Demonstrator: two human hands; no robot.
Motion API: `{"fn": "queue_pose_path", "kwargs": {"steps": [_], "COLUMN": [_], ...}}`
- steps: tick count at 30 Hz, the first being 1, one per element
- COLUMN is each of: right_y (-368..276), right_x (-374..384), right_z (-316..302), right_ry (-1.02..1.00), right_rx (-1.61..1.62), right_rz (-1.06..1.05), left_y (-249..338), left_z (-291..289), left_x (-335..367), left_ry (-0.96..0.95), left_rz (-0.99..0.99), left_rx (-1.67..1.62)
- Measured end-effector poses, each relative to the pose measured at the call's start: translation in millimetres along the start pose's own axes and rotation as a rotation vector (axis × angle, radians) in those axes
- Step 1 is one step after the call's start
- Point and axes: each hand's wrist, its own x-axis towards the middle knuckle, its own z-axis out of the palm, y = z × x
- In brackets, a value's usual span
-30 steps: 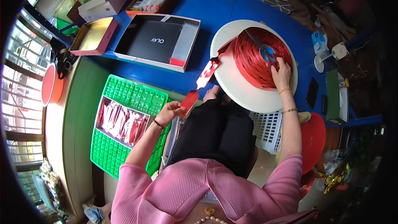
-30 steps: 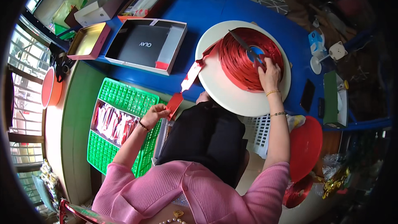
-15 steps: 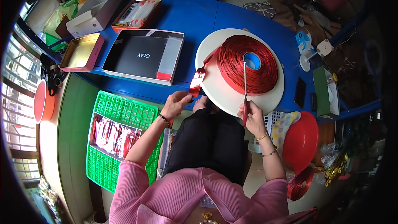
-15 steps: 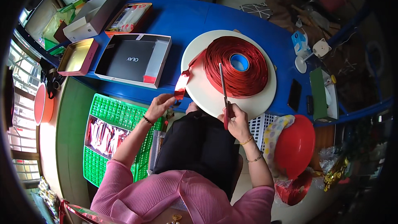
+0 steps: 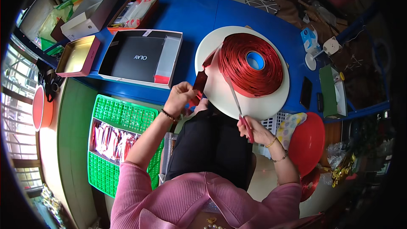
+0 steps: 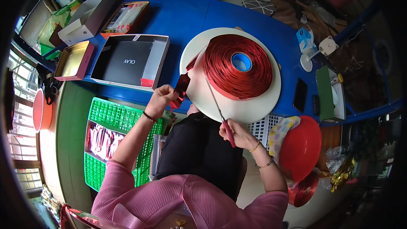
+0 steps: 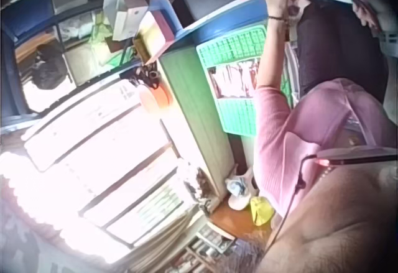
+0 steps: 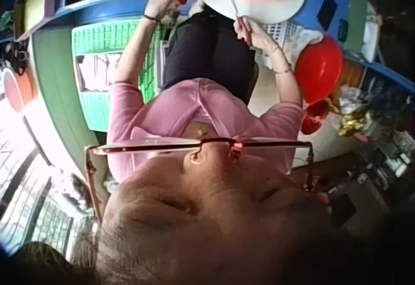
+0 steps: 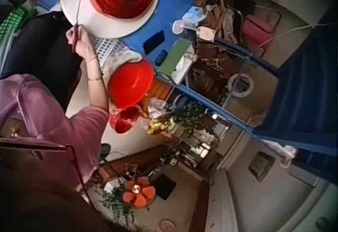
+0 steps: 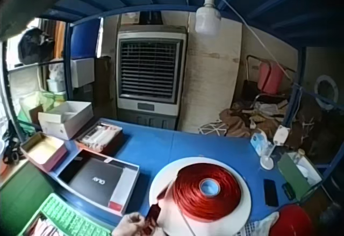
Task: The recorder is cutting lengths of red ribbon from a large spool and assembling them into decorative bows at a manual workstation.
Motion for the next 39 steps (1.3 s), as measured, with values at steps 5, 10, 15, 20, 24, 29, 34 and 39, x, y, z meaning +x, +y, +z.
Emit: {"fn": "queue_pose_path", "kwargs": {"steps": [5, 10, 15, 20, 24, 29, 34, 39], "right_y": [6, -2, 1, 2, -3, -1, -4, -32], "right_x": [8, 13, 28, 28, 24, 23, 15, 15], "right_z": [7, 11, 25, 39, 44, 48, 54, 25], "right_ry": [-0.235, -0.296, -0.279, -0.223, -0.148, -0.071, 0.070, 0.398], "right_rx": [0.221, -0.333, -0.104, -0.147, -0.684, -0.688, -0.725, -0.761], "right_rz": [0.343, 0.144, 0.272, 0.337, 0.007, -0.013, 0.002, -0.224], "left_y": [17, 16, 14, 6, 6, 9, 10, 6], "left_z": [-3, -1, -9, -13, -15, -15, -15, -11], "left_x": [18, 12, -1, -13, -19, -23, -29, -38], "left_ry": [-0.125, -0.175, -0.206, -0.253, -0.296, -0.329, -0.337, -0.214], "left_rz": [-0.342, -0.424, -0.548, -0.484, -0.512, -0.487, -0.466, -0.435], "left_rx": [-0.170, -0.134, -0.161, -0.195, -0.141, -0.143, -0.153, -0.059]}}
